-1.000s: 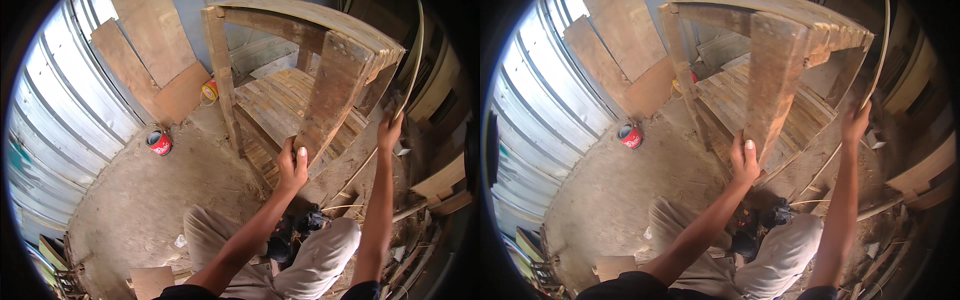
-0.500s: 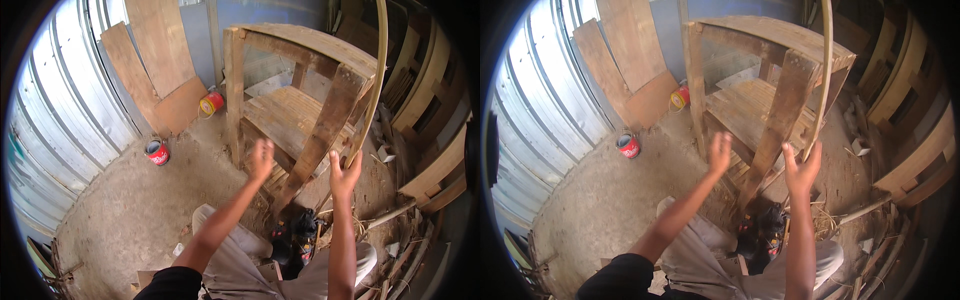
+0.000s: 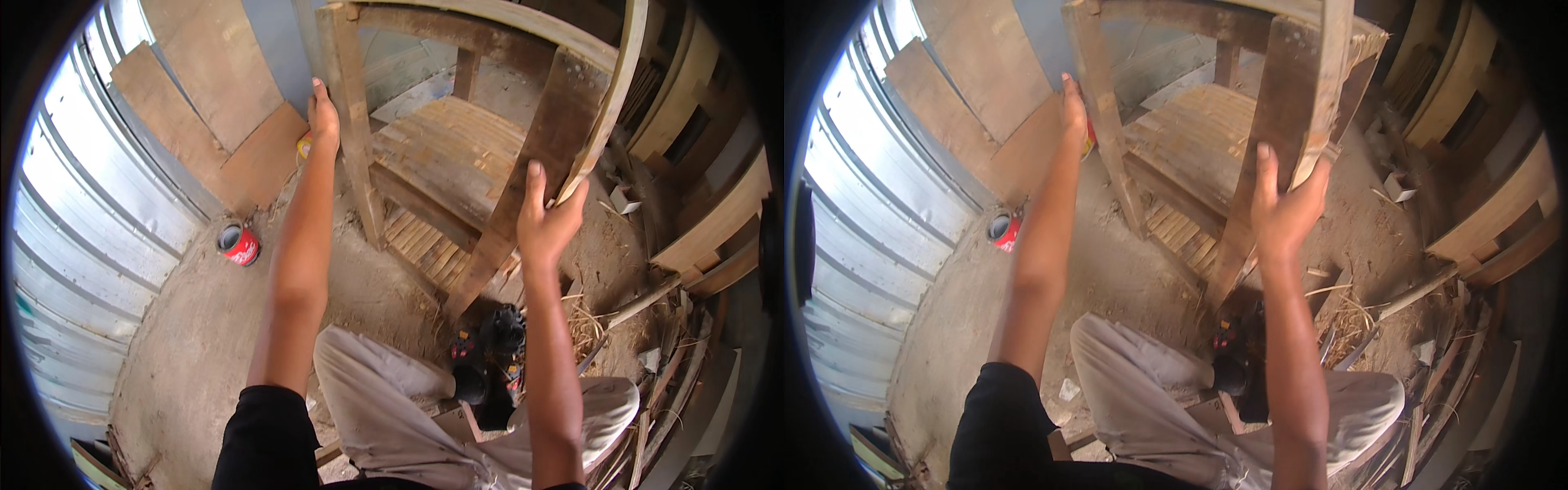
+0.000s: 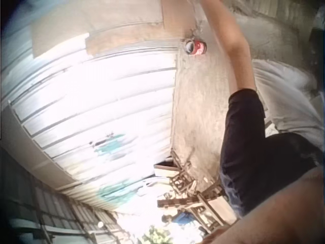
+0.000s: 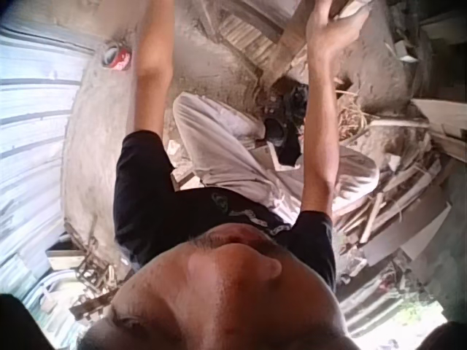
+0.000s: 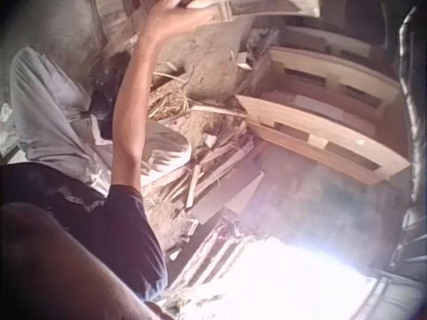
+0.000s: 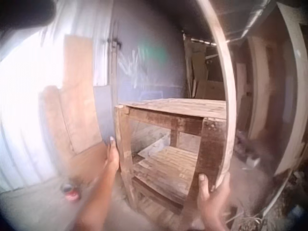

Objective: The person assembles a wooden chair by hammering nails into the frame and attaching wooden slats. They use a hammer and a metal bar to secure the pieces and adjust the chair's position.

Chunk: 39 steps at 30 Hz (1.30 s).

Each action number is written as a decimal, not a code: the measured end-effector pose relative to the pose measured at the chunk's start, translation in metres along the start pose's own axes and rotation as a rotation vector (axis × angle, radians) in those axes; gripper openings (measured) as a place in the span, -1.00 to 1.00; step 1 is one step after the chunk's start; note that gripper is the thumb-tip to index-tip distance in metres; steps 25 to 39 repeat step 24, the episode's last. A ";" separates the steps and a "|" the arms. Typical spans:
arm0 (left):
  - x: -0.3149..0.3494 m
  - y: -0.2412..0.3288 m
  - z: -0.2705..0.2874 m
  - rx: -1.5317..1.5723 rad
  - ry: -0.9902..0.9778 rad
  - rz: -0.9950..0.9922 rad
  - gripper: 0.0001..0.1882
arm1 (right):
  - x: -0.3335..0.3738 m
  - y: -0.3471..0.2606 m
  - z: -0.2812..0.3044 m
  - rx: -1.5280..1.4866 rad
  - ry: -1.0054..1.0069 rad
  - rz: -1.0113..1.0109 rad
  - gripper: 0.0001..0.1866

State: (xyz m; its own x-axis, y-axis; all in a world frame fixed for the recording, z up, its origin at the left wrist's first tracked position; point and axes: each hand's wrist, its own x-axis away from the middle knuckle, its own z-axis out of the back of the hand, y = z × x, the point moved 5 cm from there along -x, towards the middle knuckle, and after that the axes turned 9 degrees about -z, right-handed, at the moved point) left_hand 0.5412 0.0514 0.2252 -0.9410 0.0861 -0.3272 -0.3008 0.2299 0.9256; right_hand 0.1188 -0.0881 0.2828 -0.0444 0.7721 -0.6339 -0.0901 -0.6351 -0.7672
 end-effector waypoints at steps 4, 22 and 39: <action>0.001 0.012 -0.020 0.011 -0.095 0.037 0.14 | 0.005 0.005 -0.004 -0.149 0.012 0.018 -0.59; 0.068 0.020 -0.032 -0.014 -0.074 0.043 0.12 | -0.050 0.063 0.029 -0.199 0.061 0.152 -0.47; 0.083 0.022 -0.035 -0.024 -0.117 0.082 0.18 | -0.061 0.074 0.041 -0.218 0.051 0.118 -0.50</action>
